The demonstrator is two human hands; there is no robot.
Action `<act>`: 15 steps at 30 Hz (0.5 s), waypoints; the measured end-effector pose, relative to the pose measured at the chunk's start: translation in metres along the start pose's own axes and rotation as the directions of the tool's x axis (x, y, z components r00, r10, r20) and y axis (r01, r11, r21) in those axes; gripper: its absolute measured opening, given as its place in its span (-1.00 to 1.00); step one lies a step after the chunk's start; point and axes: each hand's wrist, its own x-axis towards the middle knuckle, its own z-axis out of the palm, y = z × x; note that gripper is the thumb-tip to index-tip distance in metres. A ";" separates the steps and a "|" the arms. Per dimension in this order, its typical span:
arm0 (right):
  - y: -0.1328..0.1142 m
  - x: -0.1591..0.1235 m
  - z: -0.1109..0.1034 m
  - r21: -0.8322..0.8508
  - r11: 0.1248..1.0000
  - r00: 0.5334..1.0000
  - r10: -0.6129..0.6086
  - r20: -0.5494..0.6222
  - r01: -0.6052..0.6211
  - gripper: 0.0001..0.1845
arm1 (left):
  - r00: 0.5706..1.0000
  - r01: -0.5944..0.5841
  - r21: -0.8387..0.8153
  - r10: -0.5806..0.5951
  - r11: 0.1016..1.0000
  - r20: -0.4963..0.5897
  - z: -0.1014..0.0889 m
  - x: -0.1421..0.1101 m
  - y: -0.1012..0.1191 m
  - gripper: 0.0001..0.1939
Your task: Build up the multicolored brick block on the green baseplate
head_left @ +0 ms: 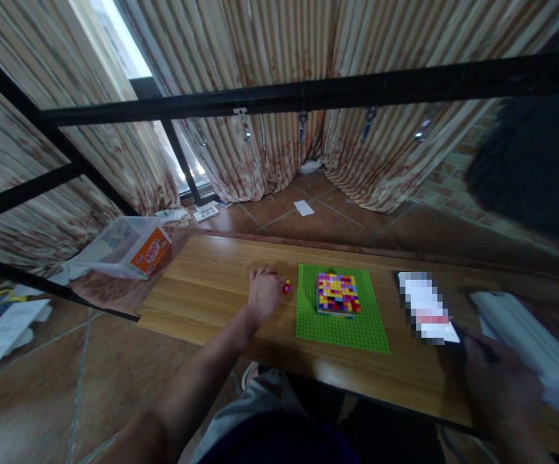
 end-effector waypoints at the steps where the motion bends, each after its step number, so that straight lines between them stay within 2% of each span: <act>1: -0.001 0.000 -0.001 0.001 1.000 1.000 0.011 0.010 -0.011 -0.54 | 1.000 0.000 0.010 0.000 1.000 0.004 0.000 0.000 0.000 -0.71; 10: -0.004 -0.002 -0.003 0.010 1.000 1.000 -0.015 0.015 0.015 -0.51 | 0.999 -0.028 0.050 0.030 0.998 -0.030 -0.006 0.001 0.005 -0.76; 15: -0.001 -0.001 0.000 0.032 0.999 1.000 -0.020 -0.004 0.020 -0.53 | 0.997 -0.083 0.081 0.082 0.993 0.013 -0.012 0.008 0.009 -0.82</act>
